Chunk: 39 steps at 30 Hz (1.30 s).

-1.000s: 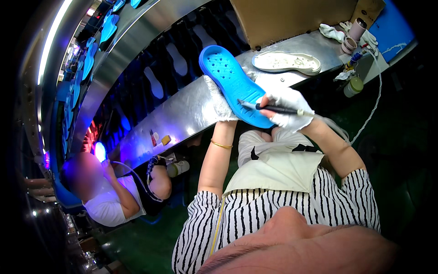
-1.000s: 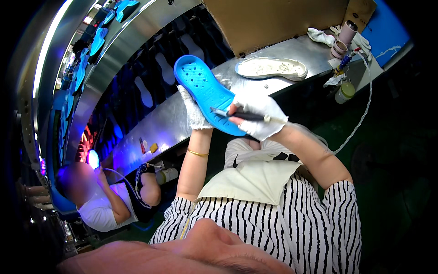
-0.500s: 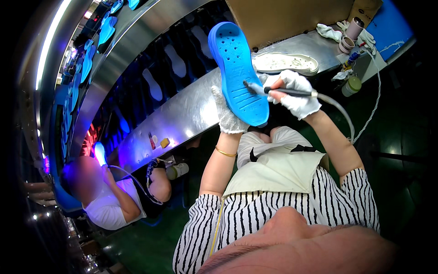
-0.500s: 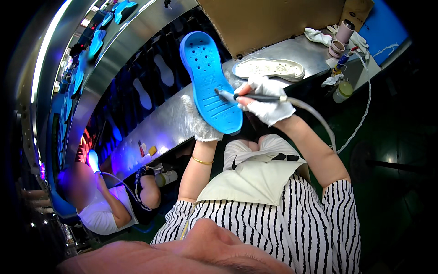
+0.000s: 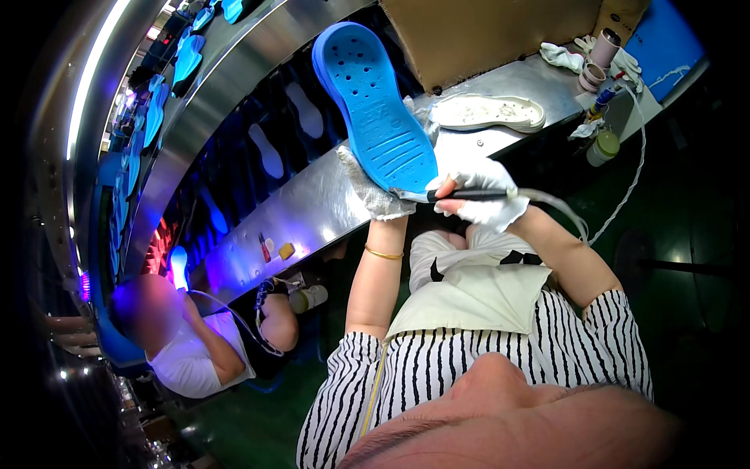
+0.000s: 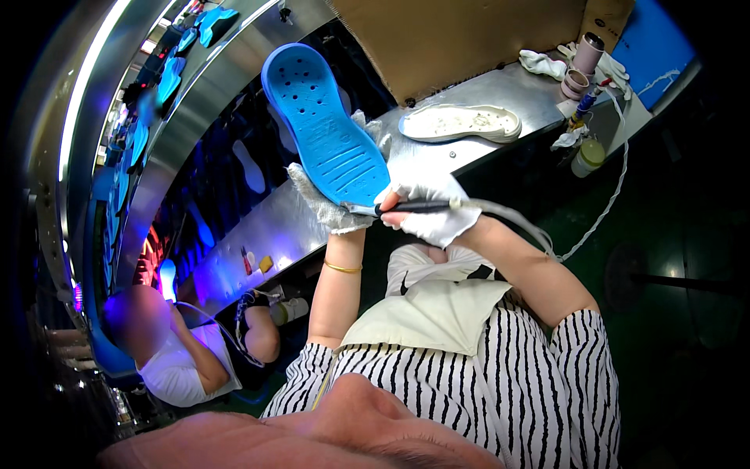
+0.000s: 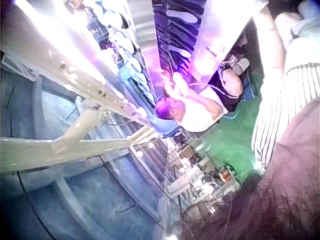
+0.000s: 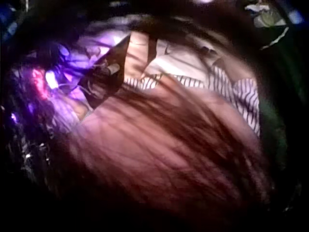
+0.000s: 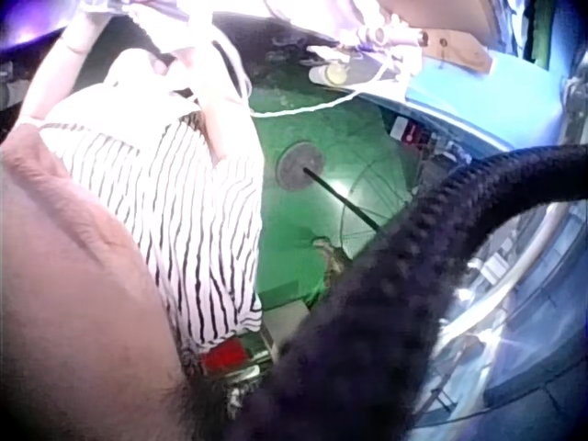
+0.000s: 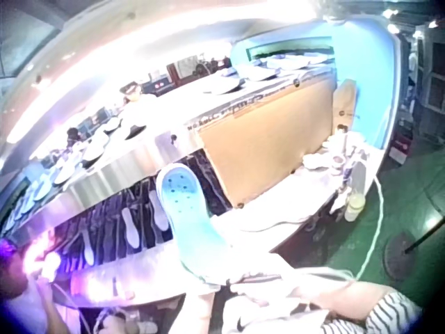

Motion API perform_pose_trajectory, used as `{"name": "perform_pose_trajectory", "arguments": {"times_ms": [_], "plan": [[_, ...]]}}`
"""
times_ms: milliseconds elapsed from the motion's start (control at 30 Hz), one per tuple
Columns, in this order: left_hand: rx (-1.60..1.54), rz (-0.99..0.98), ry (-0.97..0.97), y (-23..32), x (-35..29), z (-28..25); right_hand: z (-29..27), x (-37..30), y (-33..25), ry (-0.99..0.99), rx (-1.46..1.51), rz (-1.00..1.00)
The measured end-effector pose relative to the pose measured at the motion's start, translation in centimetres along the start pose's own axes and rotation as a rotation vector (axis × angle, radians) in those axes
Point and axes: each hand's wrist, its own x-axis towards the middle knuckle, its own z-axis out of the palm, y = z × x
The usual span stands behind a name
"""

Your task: The person applies adhesive to the inner surface of blue shoe soles using a brush tool. They handle each sole individually, applying the substance across the entire bottom surface before placing the sole on a conveyor belt.

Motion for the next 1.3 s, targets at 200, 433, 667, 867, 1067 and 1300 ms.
{"name": "perform_pose_trajectory", "arguments": {"times_ms": [200,433,667,867,1067,1300], "plan": [[-0.023,-0.048,-0.050,0.1,0.6,1.9,-1.6,0.5,0.1,0.023,-0.065,-0.073],[-0.033,-0.198,-0.132,1.4,1.4,1.6,-2.6,1.1,-0.8,0.026,0.062,0.122],[0.094,-0.287,-0.149,2.3,1.9,1.4,-2.3,-0.7,-0.2,-0.074,0.115,0.247],[-0.007,-0.342,-0.185,2.4,2.1,2.9,-2.6,0.1,-0.8,0.003,0.149,-0.084],[0.164,-0.336,0.075,3.4,3.1,2.0,-2.2,2.2,-2.1,-0.104,-0.294,-0.336],[0.489,-0.612,0.199,3.3,3.2,3.0,-4.0,2.9,-2.5,-0.328,-0.298,-0.024]]}}
